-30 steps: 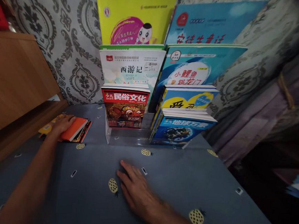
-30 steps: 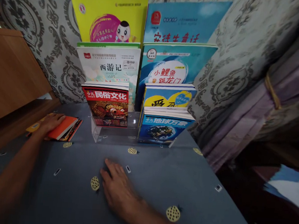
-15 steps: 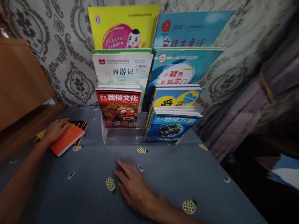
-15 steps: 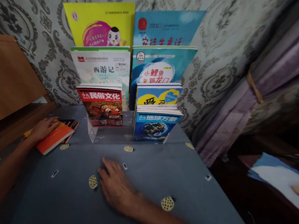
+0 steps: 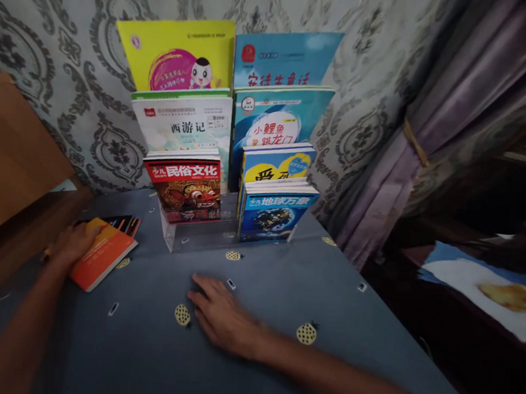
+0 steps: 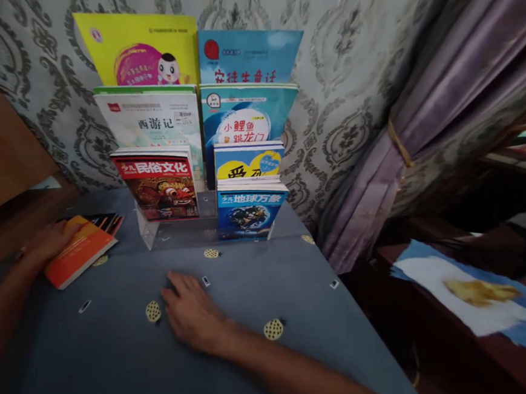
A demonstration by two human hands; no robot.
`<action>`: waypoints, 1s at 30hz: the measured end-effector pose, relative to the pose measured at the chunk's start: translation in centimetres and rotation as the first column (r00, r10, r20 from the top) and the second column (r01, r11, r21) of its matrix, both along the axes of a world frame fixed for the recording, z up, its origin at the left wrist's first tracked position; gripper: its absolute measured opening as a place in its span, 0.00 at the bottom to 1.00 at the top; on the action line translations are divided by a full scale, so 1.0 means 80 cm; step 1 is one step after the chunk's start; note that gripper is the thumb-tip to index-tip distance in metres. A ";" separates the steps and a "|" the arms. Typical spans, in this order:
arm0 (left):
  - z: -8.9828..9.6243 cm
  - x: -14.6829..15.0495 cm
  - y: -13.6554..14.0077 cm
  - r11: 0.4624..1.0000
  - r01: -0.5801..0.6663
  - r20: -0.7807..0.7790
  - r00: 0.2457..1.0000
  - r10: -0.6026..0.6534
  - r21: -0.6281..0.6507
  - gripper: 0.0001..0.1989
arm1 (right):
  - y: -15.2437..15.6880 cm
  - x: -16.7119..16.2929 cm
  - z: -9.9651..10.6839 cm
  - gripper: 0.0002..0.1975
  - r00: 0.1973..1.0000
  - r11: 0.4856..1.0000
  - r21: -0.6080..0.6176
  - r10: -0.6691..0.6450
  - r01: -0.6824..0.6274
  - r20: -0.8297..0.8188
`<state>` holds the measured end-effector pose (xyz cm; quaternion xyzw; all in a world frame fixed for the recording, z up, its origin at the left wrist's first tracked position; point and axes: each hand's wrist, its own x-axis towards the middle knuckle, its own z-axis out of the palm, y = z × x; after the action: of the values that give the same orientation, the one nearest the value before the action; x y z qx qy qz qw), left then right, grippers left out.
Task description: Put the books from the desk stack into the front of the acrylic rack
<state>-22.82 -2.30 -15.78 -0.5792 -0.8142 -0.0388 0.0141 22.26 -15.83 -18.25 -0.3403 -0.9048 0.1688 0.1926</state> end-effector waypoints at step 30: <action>0.003 0.140 -0.111 0.976 -0.176 0.091 0.982 0.165 0.125 0.35 | 0.009 0.065 -0.035 0.16 0.964 0.997 -0.053 -0.074 0.063 -0.256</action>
<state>-11.58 -11.17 -15.50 -0.5030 -0.8563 -0.1148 0.0232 27.44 -15.08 -21.07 -0.3507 -0.8558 0.2248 0.3067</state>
